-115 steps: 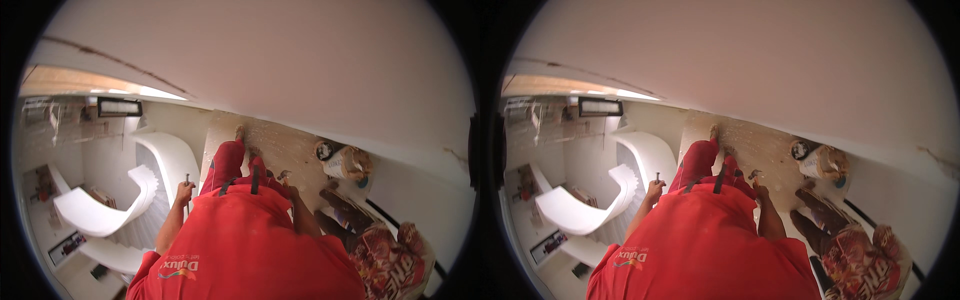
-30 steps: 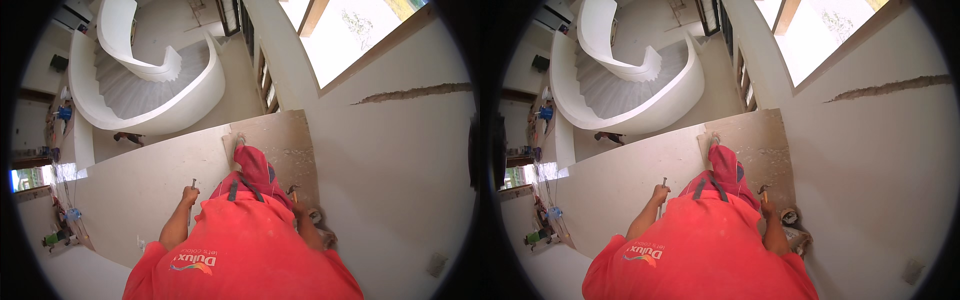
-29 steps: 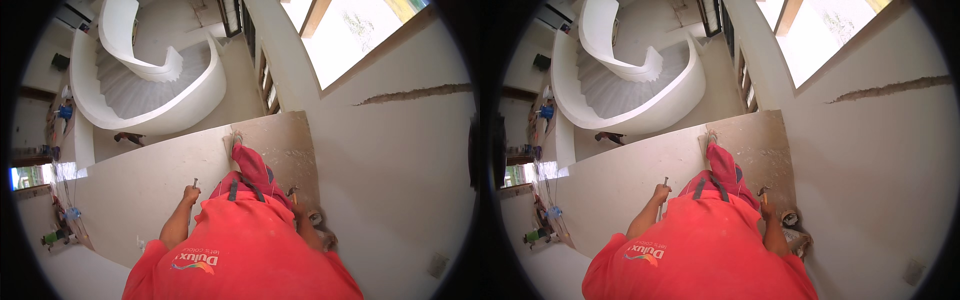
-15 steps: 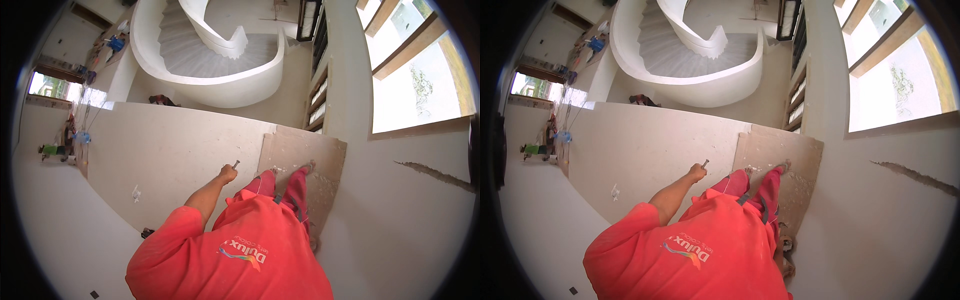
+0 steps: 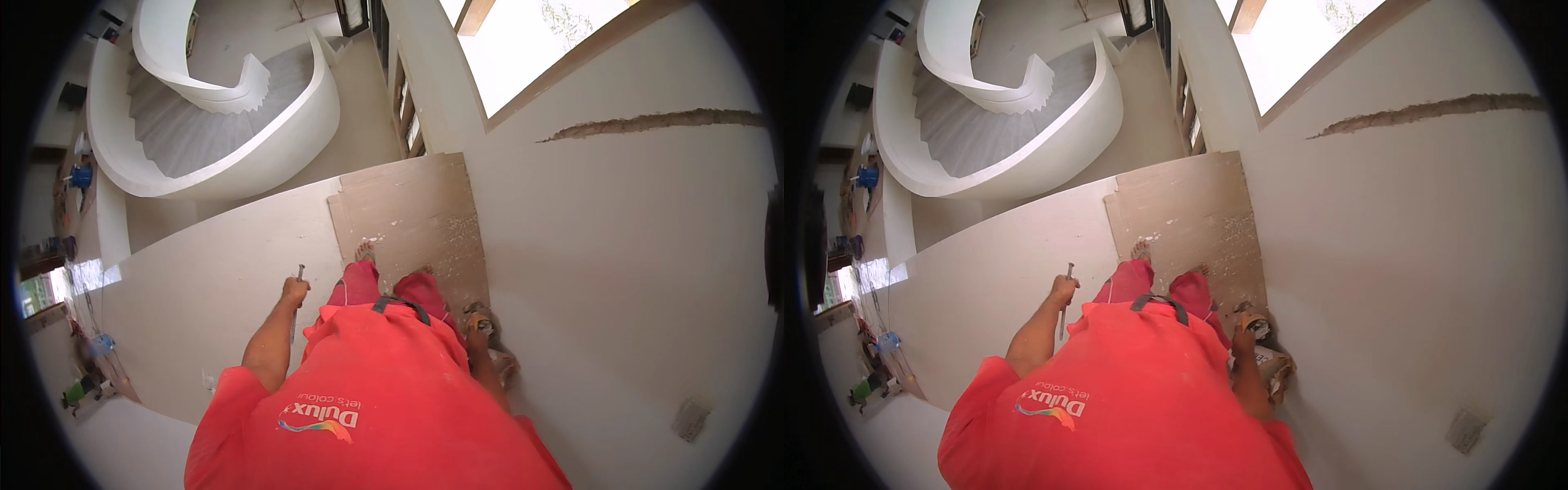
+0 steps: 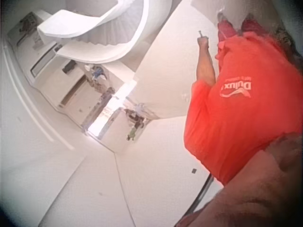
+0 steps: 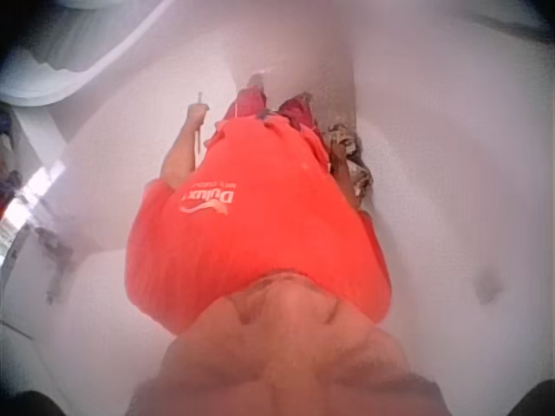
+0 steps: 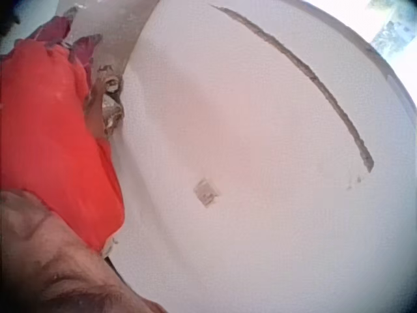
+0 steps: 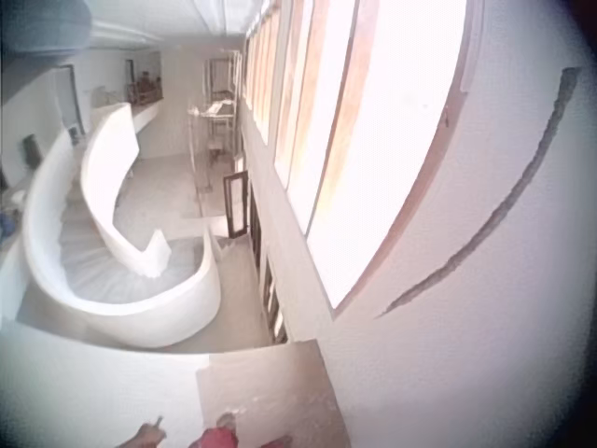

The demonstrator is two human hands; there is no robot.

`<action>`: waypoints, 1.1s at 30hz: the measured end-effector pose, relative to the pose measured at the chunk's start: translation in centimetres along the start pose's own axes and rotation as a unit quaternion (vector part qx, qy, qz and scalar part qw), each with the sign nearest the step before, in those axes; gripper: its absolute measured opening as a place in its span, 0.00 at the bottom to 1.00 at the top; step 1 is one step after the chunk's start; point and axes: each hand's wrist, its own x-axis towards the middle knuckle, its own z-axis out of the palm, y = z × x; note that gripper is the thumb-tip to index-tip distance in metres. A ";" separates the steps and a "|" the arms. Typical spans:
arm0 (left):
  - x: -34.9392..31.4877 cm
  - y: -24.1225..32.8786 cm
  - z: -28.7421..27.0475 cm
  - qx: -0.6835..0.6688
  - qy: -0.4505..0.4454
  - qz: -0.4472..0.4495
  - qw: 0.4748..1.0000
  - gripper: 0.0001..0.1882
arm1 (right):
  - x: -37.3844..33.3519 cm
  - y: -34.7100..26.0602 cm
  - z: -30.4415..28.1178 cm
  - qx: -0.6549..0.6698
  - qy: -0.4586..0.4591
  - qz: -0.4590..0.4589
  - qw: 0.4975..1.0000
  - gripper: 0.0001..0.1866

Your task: The person uses a hammer and chisel to chip away at a horizontal line on a wall next to a spiral staircase. They repeatedly strike the chisel to remove material along the line, occasionally pausing to reposition the tools.

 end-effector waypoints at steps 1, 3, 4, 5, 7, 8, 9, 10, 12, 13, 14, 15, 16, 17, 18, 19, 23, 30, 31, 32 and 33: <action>-0.6 1.2 0.3 -0.010 0.005 0.018 1.000 0.10 | 0.5 1.0 0.0 -0.003 -0.022 0.021 1.000 0.32; -2.0 3.4 1.1 -0.029 0.014 0.053 0.998 0.10 | 1.9 2.9 -1.2 -0.011 -0.049 0.008 0.999 0.32; -2.1 3.7 1.3 -0.018 0.028 0.076 0.997 0.11 | 1.8 3.8 -0.8 -0.009 -0.069 0.007 0.998 0.32; -1.7 3.7 2.1 -0.003 0.035 0.099 0.994 0.11 | 2.5 4.7 -1.2 -0.116 -0.103 -0.016 0.988 0.33; -1.5 4.0 3.5 0.026 0.030 0.109 0.993 0.12 | 2.6 6.1 -1.8 -0.101 -0.109 -0.028 0.988 0.33; -1.8 4.6 4.6 0.035 0.021 0.096 0.995 0.11 | 2.8 5.8 -3.0 -0.097 -0.107 -0.038 0.989 0.33; -2.0 4.8 5.8 0.038 0.014 0.082 0.996 0.11 | 1.3 4.9 -4.4 -0.022 -0.087 -0.036 0.995 0.33; -2.0 4.6 6.8 0.041 0.002 0.084 0.996 0.11 | 1.3 5.7 -5.2 -0.082 -0.075 -0.106 0.988 0.32; -1.0 4.5 8.3 0.063 -0.021 0.092 0.994 0.12 | 2.7 9.4 -4.3 -0.189 -0.049 -0.233 0.953 0.31; -0.9 5.0 9.2 0.061 -0.045 0.088 0.993 0.12 | 2.5 9.1 -4.3 -0.113 -0.049 -0.157 0.980 0.31; -1.0 4.9 10.0 0.063 -0.049 0.084 0.993 0.11 | 2.0 7.9 -5.3 -0.042 -0.051 -0.083 0.994 0.31; -1.1 4.9 10.7 0.065 -0.054 0.079 0.993 0.11 | 1.6 7.3 -6.1 0.030 -0.053 -0.009 0.998 0.30; -1.3 5.5 11.5 0.070 -0.058 0.076 0.993 0.11 | 1.9 7.7 -5.9 0.064 -0.044 0.008 0.997 0.31; -1.9 6.1 11.8 0.076 -0.080 0.085 0.990 0.10 | 2.7 8.6 -4.8 0.098 -0.035 0.025 0.994 0.31; -2.5 7.0 12.5 0.069 -0.088 0.091 0.990 0.10 | 3.6 9.7 -4.1 0.132 -0.026 0.042 0.990 0.32; -2.5 7.2 12.6 0.063 -0.089 0.096 0.989 0.10 | 3.8 9.6 -3.7 0.107 -0.032 -0.003 0.994 0.33; -3.4 8.5 13.0 0.087 -0.112 0.121 0.983 0.10 | 5.9 11.6 -0.9 0.134 -0.027 -0.008 0.991 0.35; 0.1 12.1 14.6 0.158 -0.128 0.179 0.963 0.11 | 5.5 10.6 -1.2 0.004 -0.024 -0.042 0.999 0.29; -0.8 14.0 15.2 0.117 -0.104 0.131 0.979 0.11 | 5.7 9.9 -1.8 -0.002 -0.024 -0.051 0.998 0.29; -1.1 15.0 15.1 0.102 -0.081 0.142 0.981 0.12 | 5.8 8.7 -2.3 -0.005 -0.032 -0.062 0.998 0.29; -1.1 15.6 14.8 0.102 -0.051 0.148 0.982 0.13 | 5.9 7.6 -2.9 -0.012 -0.043 -0.075 0.996 0.28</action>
